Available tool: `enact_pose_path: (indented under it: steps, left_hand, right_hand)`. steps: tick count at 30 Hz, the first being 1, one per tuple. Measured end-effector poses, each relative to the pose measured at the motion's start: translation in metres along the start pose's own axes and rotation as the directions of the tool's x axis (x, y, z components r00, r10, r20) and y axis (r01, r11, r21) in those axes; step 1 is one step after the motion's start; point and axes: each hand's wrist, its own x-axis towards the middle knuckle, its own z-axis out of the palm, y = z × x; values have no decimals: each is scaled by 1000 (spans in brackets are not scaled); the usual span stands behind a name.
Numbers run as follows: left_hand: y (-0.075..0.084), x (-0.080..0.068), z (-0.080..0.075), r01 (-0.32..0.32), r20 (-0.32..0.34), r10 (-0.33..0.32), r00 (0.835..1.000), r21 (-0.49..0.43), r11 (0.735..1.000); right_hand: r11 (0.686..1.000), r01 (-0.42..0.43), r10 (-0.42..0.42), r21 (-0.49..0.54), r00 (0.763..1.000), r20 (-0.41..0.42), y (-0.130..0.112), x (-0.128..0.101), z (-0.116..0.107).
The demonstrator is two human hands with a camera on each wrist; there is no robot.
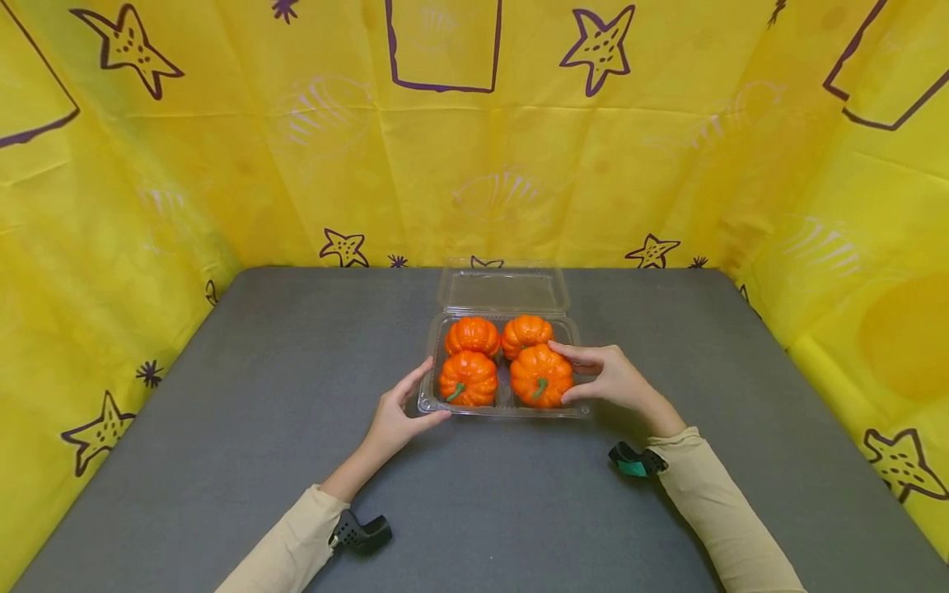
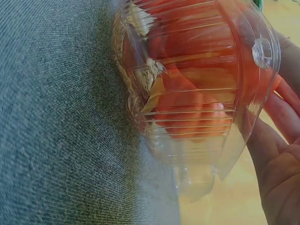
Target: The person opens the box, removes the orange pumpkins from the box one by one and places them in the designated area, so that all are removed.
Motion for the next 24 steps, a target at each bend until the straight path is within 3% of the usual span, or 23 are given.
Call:
enact_pose_path:
  steps: [9,14,19,24]
  left_hand:
    - [-1,0,0,-15,-12,15,1000,19,1000]
    - [-1,0,0,-17,-17,18,1000,37,999]
    - [-1,0,0,-12,-14,13,1000,33,999]
    - [-1,0,0,-21,-12,21,1000,26,999]
  right_hand:
    - [1000,3,-5,-18,990,-141,5,-2,-4]
    - [994,-49,68,97,977,-201,19,-4,-10]
    - [969,-25,87,244,965,-249,26,-7,-14]
    - [955,-18,112,296,947,-302,29,-9,-16]
